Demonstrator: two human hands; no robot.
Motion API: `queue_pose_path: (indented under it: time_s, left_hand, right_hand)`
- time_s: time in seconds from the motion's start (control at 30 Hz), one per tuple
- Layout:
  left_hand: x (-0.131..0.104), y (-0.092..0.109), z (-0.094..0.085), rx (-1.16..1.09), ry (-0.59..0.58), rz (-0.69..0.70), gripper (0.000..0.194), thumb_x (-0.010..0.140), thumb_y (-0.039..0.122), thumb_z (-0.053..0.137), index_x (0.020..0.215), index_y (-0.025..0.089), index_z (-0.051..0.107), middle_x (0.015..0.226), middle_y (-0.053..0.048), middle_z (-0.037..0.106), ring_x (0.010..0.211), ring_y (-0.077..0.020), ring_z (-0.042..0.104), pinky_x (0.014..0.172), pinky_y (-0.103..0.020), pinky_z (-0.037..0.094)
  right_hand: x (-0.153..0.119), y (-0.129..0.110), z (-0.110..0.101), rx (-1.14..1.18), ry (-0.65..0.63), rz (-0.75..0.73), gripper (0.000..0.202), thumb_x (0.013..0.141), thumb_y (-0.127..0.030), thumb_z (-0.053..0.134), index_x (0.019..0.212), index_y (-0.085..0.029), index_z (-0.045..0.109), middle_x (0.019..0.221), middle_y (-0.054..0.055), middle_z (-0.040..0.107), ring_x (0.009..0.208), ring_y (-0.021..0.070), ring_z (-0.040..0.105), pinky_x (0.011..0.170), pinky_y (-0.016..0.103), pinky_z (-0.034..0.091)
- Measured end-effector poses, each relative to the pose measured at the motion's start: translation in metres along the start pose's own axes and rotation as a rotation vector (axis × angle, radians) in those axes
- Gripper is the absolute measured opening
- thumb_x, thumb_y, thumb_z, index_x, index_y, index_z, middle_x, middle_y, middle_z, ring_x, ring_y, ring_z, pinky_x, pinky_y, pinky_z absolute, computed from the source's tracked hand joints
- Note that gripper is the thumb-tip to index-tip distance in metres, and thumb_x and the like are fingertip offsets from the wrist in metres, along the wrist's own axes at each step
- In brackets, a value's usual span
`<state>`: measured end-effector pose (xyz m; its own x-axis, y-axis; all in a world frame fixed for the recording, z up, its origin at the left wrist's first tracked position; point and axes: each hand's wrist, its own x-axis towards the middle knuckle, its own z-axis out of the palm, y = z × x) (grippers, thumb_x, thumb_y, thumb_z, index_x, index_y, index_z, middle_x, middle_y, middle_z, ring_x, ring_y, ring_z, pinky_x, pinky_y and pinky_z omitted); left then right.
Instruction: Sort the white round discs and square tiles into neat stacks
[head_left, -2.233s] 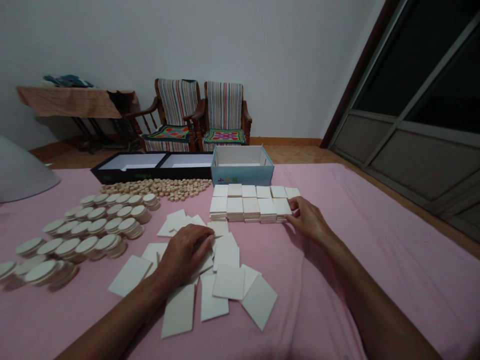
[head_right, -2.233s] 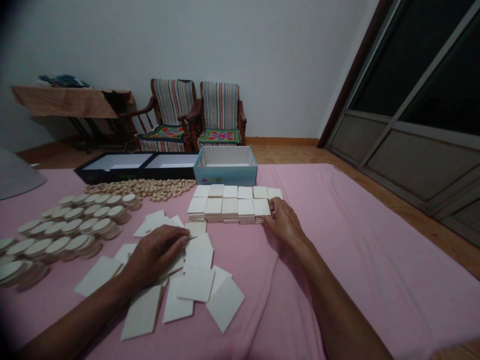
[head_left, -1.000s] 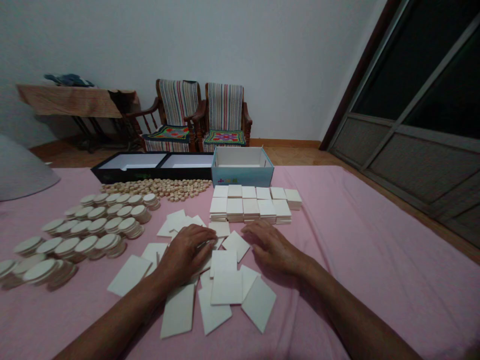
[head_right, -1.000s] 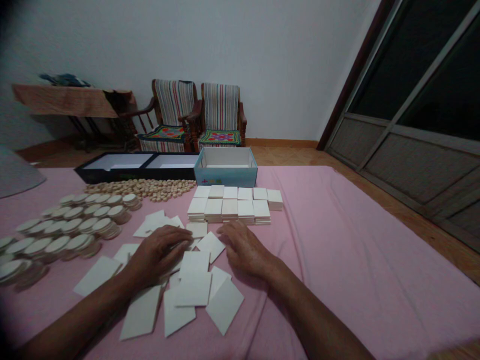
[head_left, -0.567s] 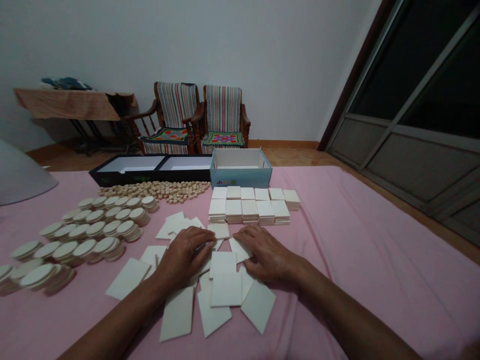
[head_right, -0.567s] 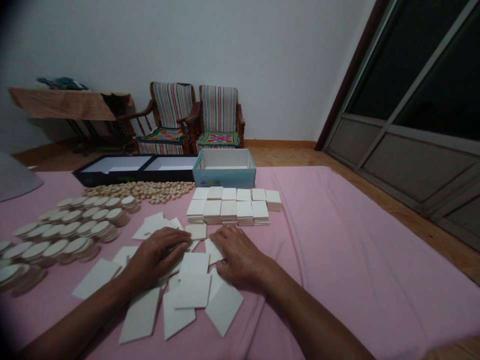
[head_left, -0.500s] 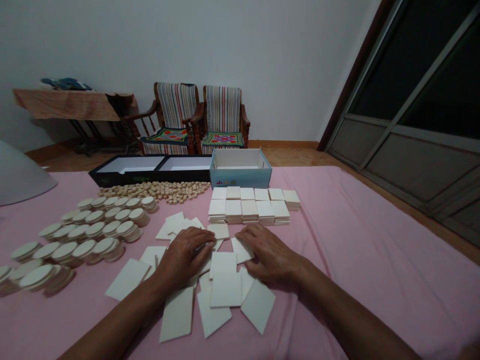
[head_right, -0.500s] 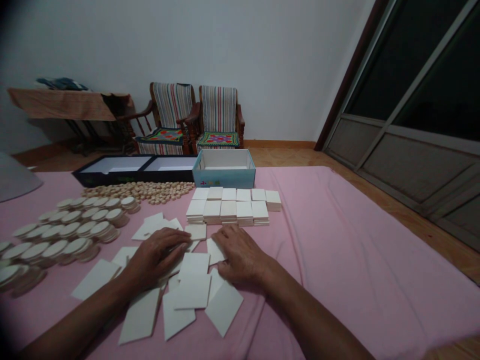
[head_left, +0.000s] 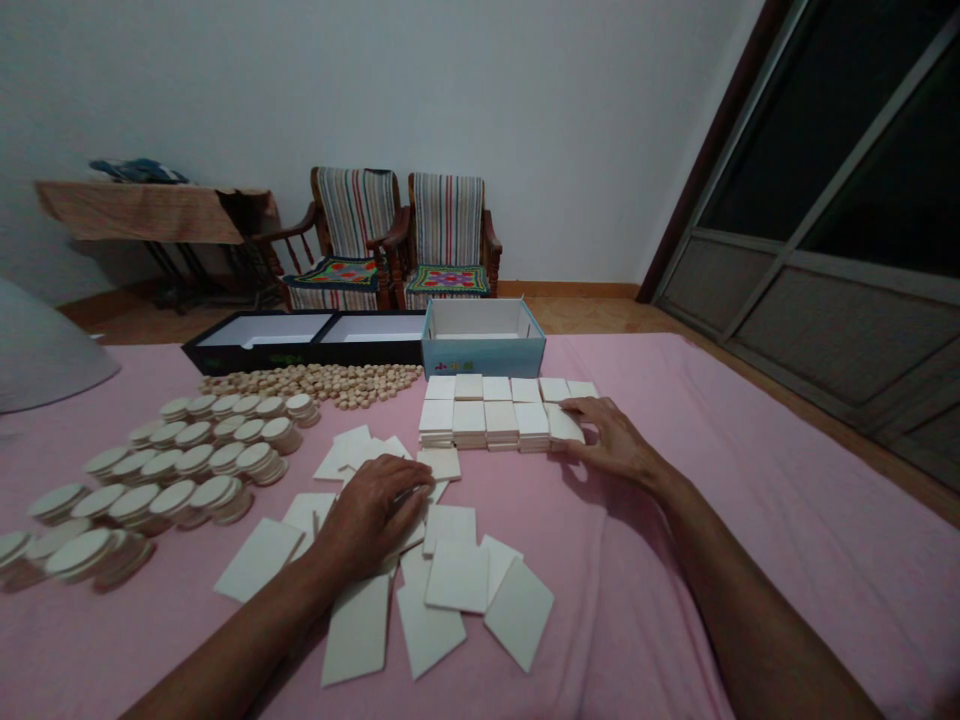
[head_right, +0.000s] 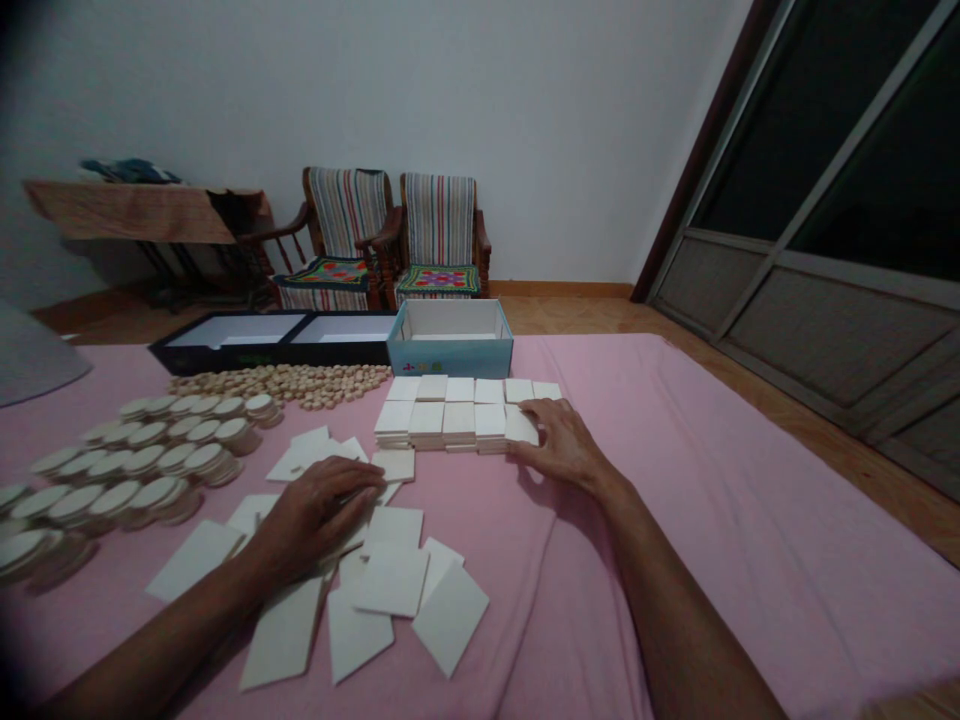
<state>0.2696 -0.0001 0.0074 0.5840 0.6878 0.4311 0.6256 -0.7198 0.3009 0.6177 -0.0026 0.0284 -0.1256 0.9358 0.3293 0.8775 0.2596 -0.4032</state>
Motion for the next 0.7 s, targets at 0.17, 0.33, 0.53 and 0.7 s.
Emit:
queue_pose_path:
  time_s: [0.17,0.33,0.53,0.7]
  left_hand:
    - [0.001,0.001,-0.001,-0.005,-0.002,-0.004,0.022,0.088,0.026,0.048,0.093,0.019,0.068,0.095,-0.007,0.071,0.089,-0.0201,0.063,0.079,-0.035,0.049]
    - [0.001,0.002,-0.001,-0.003,-0.004,-0.005,0.022,0.088,0.026,0.049,0.093,0.019,0.068,0.095,-0.008,0.071,0.089,-0.0205,0.063,0.079,-0.035,0.049]
    - [0.0,0.0,0.0,0.009,0.002,0.002,0.023,0.088,0.027,0.048,0.093,0.019,0.068,0.095,-0.008,0.071,0.089,-0.02,0.063,0.079,-0.035,0.049]
    - [0.001,0.001,0.0,0.004,-0.012,0.005,0.023,0.088,0.027,0.048,0.093,0.019,0.068,0.095,-0.008,0.071,0.089,-0.0204,0.063,0.078,-0.035,0.049]
  right_hand:
    - [-0.002,-0.001,-0.007,0.023,0.075,0.0,0.044,0.072,-0.041,0.063,0.11,-0.018,0.059,0.109,0.011,0.062,0.101,0.0279,0.052,0.085,0.043,0.045]
    - [0.002,-0.001,-0.007,0.042,0.139,-0.042,0.044,0.073,-0.035,0.061,0.113,-0.018,0.057,0.111,0.011,0.061,0.102,0.0264,0.052,0.088,0.042,0.044]
    - [0.006,-0.006,0.006,0.078,0.01,-0.079,0.047,0.073,-0.033,0.062,0.117,-0.018,0.053,0.117,0.011,0.059,0.106,0.0263,0.052,0.092,0.043,0.041]
    - [0.006,-0.008,0.005,0.053,-0.028,-0.053,0.046,0.074,-0.036,0.062,0.117,-0.022,0.054,0.118,0.01,0.059,0.108,0.0287,0.052,0.091,0.047,0.04]
